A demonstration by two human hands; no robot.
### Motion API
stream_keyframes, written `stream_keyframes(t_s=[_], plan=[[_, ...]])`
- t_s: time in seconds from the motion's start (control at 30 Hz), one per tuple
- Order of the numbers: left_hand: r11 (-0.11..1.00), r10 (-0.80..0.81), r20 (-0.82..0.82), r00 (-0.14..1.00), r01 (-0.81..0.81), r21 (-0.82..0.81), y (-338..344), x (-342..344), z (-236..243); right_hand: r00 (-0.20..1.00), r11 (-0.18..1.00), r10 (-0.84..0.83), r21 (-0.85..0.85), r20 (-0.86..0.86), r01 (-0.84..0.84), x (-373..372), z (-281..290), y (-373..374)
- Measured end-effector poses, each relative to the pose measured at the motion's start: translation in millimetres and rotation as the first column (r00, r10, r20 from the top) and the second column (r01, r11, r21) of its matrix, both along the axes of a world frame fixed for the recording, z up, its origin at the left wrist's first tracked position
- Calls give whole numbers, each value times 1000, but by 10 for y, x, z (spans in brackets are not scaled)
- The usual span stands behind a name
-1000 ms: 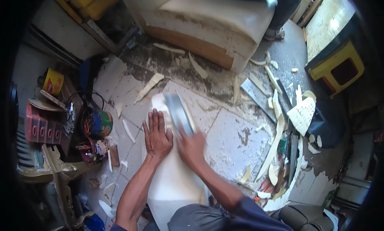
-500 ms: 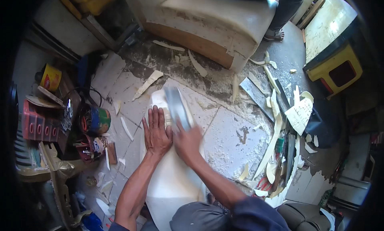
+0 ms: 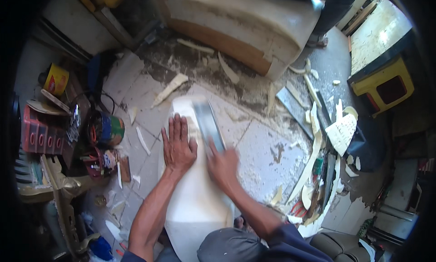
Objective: The person shapes a foam cushion using a large knife and a scraper, cutting off pieces and smoothing the surface by hand.
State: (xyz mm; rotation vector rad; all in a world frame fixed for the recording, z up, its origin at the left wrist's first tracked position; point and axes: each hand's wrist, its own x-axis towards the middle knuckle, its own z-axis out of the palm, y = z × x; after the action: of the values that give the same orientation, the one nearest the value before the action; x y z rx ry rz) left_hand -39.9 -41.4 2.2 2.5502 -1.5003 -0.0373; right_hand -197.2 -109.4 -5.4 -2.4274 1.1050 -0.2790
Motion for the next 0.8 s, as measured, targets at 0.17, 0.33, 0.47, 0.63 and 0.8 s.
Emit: stream_keyframes(t_s=[0.17, 0.33, 0.47, 0.63, 0.8], plan=[[999, 0, 7, 1000, 1, -39, -48, -24, -64, 992, 994, -97, -36, 83, 100, 397, 132, -140], [1000, 18, 32, 999, -18, -7, 38, 55, -73, 1000, 1000, 2, -24, -30, -2, 48, 73, 56], [999, -7, 53, 999, 9, -32, -8, 47, -49, 984, 999, -24, 38, 176, 18, 139, 29, 12], [999, -7, 13, 1000, 7, -38, -27, 11, -112, 999, 1000, -29, -12, 18, 29, 462, 160, -205], [1000, -15, 94, 995, 17, -11, 20, 38, -145, 968, 993, 16, -120, 252, 15, 215, -21, -81]])
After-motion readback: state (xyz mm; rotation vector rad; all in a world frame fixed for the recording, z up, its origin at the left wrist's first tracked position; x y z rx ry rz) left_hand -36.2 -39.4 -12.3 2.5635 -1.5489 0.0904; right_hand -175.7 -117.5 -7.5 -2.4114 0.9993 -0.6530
